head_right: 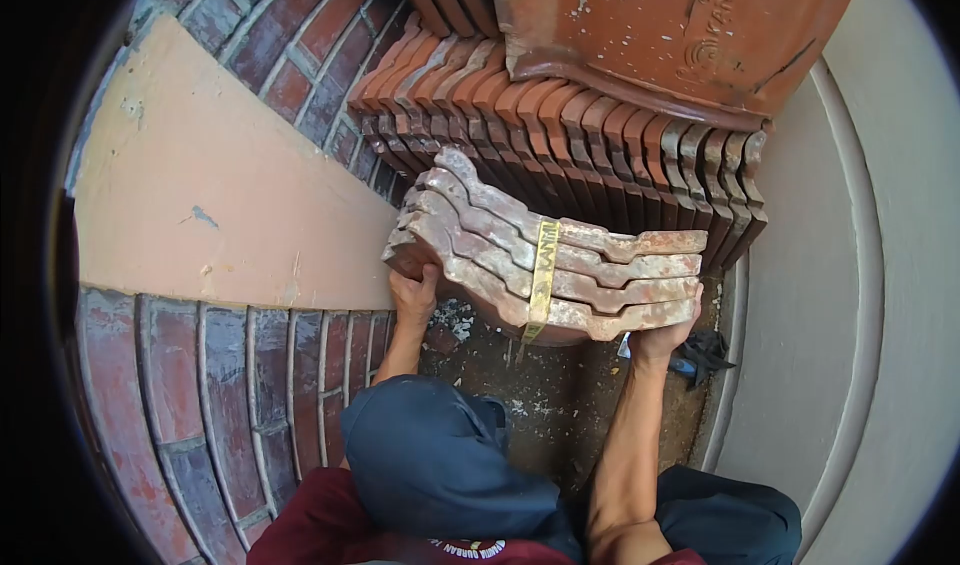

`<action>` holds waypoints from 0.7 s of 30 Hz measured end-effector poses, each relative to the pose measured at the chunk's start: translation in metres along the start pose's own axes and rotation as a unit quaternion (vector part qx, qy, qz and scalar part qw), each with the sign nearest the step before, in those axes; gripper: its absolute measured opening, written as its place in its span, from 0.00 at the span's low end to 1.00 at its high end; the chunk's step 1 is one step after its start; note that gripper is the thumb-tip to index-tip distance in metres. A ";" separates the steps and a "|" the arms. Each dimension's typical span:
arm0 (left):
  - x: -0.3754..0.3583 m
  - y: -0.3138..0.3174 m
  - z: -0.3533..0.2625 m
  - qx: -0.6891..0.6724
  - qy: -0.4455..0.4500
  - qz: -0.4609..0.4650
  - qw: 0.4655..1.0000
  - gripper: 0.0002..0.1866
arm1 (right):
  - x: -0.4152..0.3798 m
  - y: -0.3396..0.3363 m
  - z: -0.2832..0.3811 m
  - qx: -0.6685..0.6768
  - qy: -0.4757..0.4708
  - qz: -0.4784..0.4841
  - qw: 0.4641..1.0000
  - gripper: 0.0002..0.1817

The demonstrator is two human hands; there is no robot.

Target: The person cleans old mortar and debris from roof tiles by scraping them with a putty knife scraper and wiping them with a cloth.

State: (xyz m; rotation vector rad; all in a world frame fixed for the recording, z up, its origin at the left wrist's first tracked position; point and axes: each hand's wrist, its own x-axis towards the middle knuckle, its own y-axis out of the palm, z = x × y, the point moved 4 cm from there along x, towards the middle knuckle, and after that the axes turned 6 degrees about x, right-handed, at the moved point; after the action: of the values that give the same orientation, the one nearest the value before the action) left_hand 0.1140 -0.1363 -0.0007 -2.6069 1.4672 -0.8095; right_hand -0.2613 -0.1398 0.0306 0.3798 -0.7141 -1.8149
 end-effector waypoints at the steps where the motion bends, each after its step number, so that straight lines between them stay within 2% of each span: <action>1: -0.002 -0.001 0.001 0.000 0.001 -0.002 1.000 0.29 | 0.003 0.003 0.000 0.009 0.003 0.015 1.000 0.30; 2: -0.004 -0.002 0.005 0.014 -0.004 -0.028 0.999 0.27 | 0.005 0.006 -0.001 0.019 0.005 0.029 0.999 0.30; 6: -0.015 -0.005 0.017 0.019 -0.043 -0.022 0.999 0.24 | 0.016 0.012 0.000 -0.005 0.004 0.041 0.999 0.30; 8: -0.043 -0.007 0.064 0.152 0.041 -0.028 0.987 0.22 | 0.018 0.019 0.003 -0.009 0.003 0.033 0.999 0.30; 11: -0.041 -0.005 0.035 0.135 0.084 -0.087 0.983 0.15 | 0.018 0.022 0.005 -0.020 -0.004 0.049 0.999 0.30; 12: -0.036 -0.006 0.023 0.084 0.037 -0.061 0.994 0.15 | 0.020 0.010 0.000 -0.010 -0.006 0.072 0.997 0.30; 14: -0.036 -0.003 0.017 0.029 -0.011 -0.039 0.999 0.14 | 0.019 0.002 -0.001 -0.034 -0.020 0.047 0.998 0.30; 16: -0.034 -0.001 0.016 0.022 -0.011 -0.039 0.999 0.15 | 0.020 -0.006 -0.003 -0.048 -0.026 0.032 0.998 0.31; 18: -0.031 0.001 0.018 0.018 -0.018 -0.021 0.999 0.16 | 0.025 -0.017 -0.015 0.068 0.036 -0.025 0.997 0.31; 19: -0.028 -0.001 0.016 0.008 -0.026 -0.013 1.000 0.17 | 0.030 0.027 0.015 -0.027 0.000 0.038 0.999 0.35; 21: -0.027 -0.001 0.012 -0.023 -0.046 -0.002 0.999 0.19 | 0.038 0.070 0.034 0.000 0.011 0.116 0.993 0.40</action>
State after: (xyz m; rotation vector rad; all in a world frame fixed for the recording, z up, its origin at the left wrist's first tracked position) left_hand 0.1087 -0.1169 -0.0220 -2.6408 1.4741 -0.6549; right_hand -0.2426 -0.1814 0.1048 0.3023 -0.7135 -1.5889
